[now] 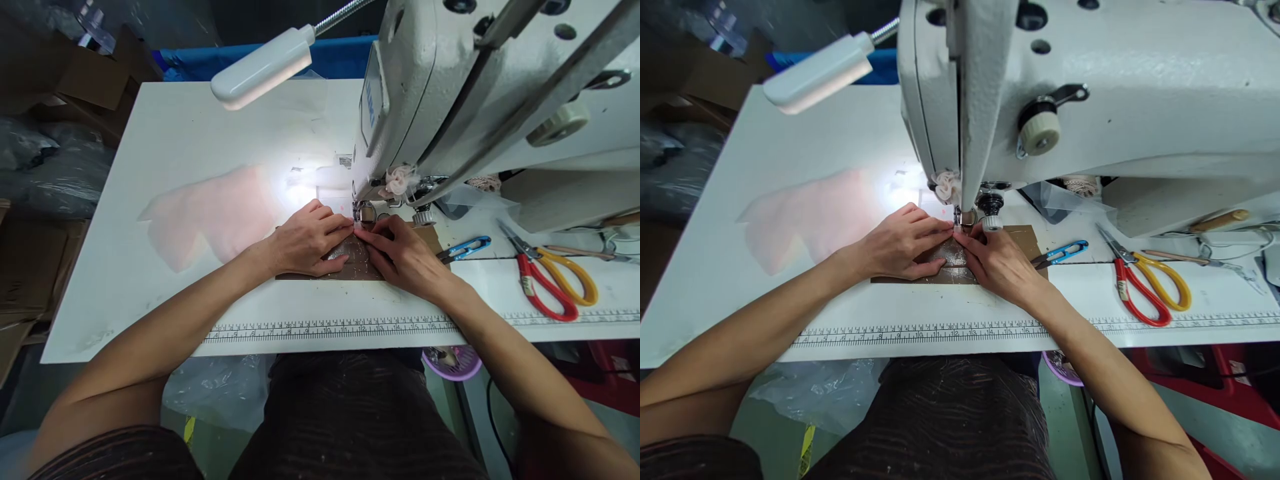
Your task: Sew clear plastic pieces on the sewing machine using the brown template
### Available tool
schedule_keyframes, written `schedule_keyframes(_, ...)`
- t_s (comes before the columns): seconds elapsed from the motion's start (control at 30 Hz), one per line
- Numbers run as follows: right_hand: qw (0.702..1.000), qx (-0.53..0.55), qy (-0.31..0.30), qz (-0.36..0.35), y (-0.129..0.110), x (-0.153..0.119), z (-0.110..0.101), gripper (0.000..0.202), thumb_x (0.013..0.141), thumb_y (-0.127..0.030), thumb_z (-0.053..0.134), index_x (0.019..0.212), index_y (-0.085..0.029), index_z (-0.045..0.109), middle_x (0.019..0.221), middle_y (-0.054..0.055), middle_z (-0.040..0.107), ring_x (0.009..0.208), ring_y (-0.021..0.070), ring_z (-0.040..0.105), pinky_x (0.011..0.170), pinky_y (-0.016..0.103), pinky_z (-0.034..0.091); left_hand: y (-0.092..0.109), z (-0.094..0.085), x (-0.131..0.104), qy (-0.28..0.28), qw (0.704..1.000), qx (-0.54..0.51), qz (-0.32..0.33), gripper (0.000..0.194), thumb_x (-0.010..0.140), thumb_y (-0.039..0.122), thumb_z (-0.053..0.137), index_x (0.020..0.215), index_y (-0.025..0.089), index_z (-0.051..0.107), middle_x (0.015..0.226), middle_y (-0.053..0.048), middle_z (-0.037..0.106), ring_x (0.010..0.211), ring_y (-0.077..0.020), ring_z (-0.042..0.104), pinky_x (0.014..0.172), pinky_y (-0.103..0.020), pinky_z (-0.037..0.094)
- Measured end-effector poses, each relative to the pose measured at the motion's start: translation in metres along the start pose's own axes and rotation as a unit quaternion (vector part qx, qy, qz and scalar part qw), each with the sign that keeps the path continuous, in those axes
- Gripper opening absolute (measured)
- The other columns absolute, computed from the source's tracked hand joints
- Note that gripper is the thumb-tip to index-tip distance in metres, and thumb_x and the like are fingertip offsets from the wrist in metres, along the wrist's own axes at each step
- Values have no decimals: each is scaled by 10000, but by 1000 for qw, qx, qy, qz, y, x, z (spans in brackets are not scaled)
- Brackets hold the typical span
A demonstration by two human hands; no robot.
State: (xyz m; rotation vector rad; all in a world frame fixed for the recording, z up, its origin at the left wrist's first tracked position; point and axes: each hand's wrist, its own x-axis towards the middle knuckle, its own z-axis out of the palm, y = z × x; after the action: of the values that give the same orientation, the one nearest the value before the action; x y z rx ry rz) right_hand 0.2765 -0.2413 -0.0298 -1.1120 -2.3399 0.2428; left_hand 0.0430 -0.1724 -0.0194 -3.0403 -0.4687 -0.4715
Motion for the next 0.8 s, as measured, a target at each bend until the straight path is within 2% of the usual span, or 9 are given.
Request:
schedule_keyframes(0.2, 999, 1, -10, 50, -2, 0, -4, 366, 1007, -222, 454, 1296, -111, 649, 1079, 171, 576, 899, 275, 608, 827, 435, 568, -7, 0, 1, -17, 1000, -14, -14, 465, 922, 458, 527, 1236, 132, 634, 1185, -131, 662, 865, -244, 553, 796, -423, 446)
schedule_keyframes(0.37, 991, 31, -57, 117, -1, 3, -26, 389, 990, -254, 463, 1316, -143, 646, 1074, 146, 638, 842, 254, 650, 765, 399, 564, -10, 1, 1, -24, 999, -11, -29, 472, 933, 478, 503, 1235, 142, 639, 1235, -124, 644, 890, -247, 542, 811, -426, 434)
schedule_keyframes(0.5, 983, 73, -93, 143, 1, 8, -45, 379, 981, -268, 473, 1285, -133, 656, 1017, 118, 662, 895, 262, 653, 744, 369, 542, -10, 2, 3, -34, 998, -12, -47, 477, 936, 495, 494, 1255, 169, 631, 1282, -123, 617, 940, -264, 538, 827, -441, 421)
schedule_keyframes(0.6, 977, 100, -110, 150, 6, 9, -48, 351, 986, -323, 480, 1227, -155, 672, 950, 87, 660, 823, 236, 641, 696, 344, 522, -10, 2, 4, -43, 997, -12, -61, 485, 938, 496, 487, 1275, 173, 622, 1298, -129, 602, 970, -274, 536, 844, -447, 416)
schedule_keyframes(0.7, 971, 128, -91, 180, 19, 9, -37, 358, 1008, -425, 461, 1122, -174, 690, 824, 58, 650, 715, 216, 620, 648, 335, 506, -10, 3, 4, -50, 996, -12, -69, 506, 943, 508, 475, 1286, 164, 614, 1305, -132, 596, 978, -276, 536, 861, -448, 416)
schedule_keyframes(0.8, 964, 141, -17, 227, 31, 10, -23, 404, 1013, -509, 442, 938, -192, 681, 750, 61, 632, 675, 225, 611, 626, 343, 499, -9, 3, 4, -51, 996, -11, -77, 518, 945, 515, 468, 1294, 158, 607, 1311, -133, 595, 991, -276, 538, 876, -443, 415)
